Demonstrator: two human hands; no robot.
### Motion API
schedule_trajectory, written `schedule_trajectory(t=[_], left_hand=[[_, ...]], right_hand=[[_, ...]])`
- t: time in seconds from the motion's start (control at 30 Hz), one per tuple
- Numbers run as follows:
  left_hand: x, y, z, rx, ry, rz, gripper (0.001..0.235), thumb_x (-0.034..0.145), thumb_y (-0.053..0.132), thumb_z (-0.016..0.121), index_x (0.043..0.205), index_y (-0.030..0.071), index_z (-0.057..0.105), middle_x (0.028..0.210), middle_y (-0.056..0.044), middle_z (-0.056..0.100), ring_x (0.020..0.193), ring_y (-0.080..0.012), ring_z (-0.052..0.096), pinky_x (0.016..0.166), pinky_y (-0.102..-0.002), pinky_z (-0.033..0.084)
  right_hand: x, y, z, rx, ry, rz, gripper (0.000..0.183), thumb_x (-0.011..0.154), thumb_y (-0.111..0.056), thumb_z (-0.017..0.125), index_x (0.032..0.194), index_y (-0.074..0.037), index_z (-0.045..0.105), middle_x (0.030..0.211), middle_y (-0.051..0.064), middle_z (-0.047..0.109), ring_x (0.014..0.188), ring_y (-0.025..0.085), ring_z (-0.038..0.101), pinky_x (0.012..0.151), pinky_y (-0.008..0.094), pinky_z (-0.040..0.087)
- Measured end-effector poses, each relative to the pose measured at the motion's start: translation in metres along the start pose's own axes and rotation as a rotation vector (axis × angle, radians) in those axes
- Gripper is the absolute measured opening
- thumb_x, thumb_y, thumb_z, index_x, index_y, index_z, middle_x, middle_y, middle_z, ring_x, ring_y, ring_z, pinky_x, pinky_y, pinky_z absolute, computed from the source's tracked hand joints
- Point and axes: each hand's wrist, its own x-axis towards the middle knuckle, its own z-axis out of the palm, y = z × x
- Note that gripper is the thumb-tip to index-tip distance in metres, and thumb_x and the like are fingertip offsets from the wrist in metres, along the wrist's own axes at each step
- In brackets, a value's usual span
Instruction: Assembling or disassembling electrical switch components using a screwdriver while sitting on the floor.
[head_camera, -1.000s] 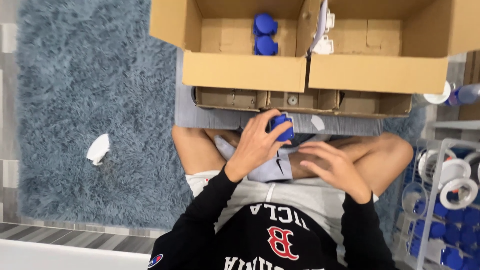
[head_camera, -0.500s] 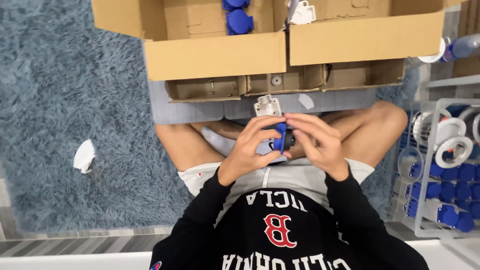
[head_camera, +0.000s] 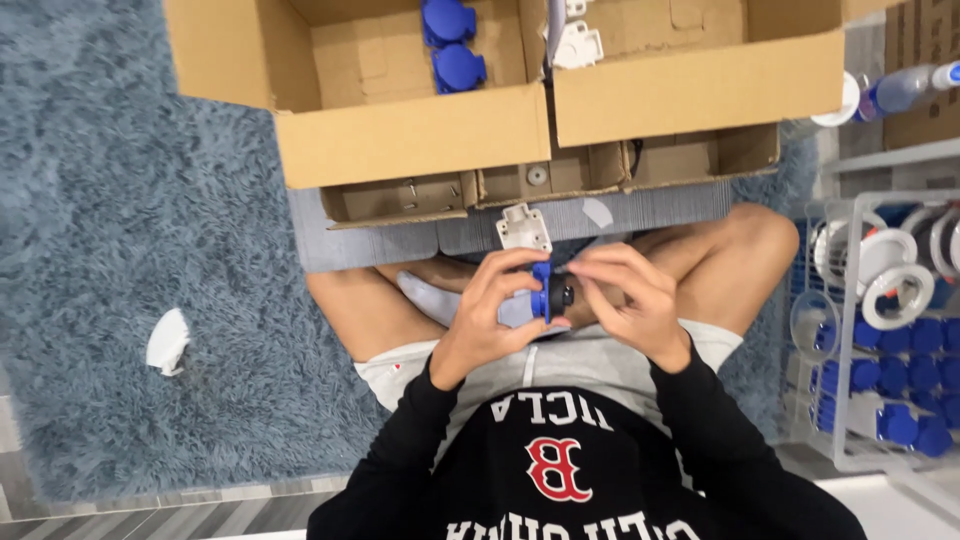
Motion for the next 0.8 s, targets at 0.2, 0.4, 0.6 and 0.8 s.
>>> schedule_trajectory(t=[0.2, 0.4, 0.6, 0.8], left_hand=[[-0.006, 0.0, -0.012, 0.075, 0.077, 0.019, 0.043, 0.083, 0.017, 0.096, 0.114, 0.006, 0.069, 0.132, -0.021, 0.072, 0.118, -0.0472, 0.071, 0.1, -0.056, 0.059], [-0.007, 0.008, -0.034, 0.14, 0.155, -0.196, 0.065, 0.075, 0.013, 0.101, 0.117, 0.01, 0.052, 0.138, -0.014, 0.059, 0.127, -0.0328, 0.071, 0.105, -0.043, 0.062], [-0.013, 0.008, -0.025, 0.066, 0.082, -0.206, 0.061, 0.075, 0.015, 0.1, 0.117, 0.01, 0.056, 0.136, -0.011, 0.062, 0.125, -0.0285, 0.07, 0.109, -0.041, 0.059], [-0.023, 0.01, -0.023, -0.061, -0.013, -0.251, 0.06, 0.076, 0.014, 0.098, 0.12, 0.009, 0.056, 0.136, -0.012, 0.062, 0.124, -0.0302, 0.071, 0.11, -0.043, 0.058]], right_hand=[[-0.002, -0.005, -0.031, -0.059, -0.013, -0.047, 0.028, 0.086, 0.017, 0.079, 0.109, 0.002, 0.086, 0.101, 0.018, 0.079, 0.085, 0.034, 0.077, 0.077, 0.045, 0.065], [0.009, 0.006, -0.084, -0.444, 0.205, 0.076, 0.031, 0.096, 0.031, 0.073, 0.118, 0.01, 0.077, 0.124, 0.023, 0.074, 0.092, 0.026, 0.06, 0.075, 0.035, 0.045], [0.029, 0.016, -0.094, -0.648, 0.131, -0.026, 0.033, 0.1, 0.031, 0.078, 0.13, 0.017, 0.078, 0.141, 0.03, 0.066, 0.122, 0.043, 0.067, 0.106, 0.05, 0.058], [0.006, 0.047, -0.143, -0.778, 0.178, -0.043, 0.033, 0.097, 0.027, 0.082, 0.129, 0.019, 0.075, 0.134, 0.035, 0.073, 0.117, 0.05, 0.068, 0.107, 0.056, 0.056]])
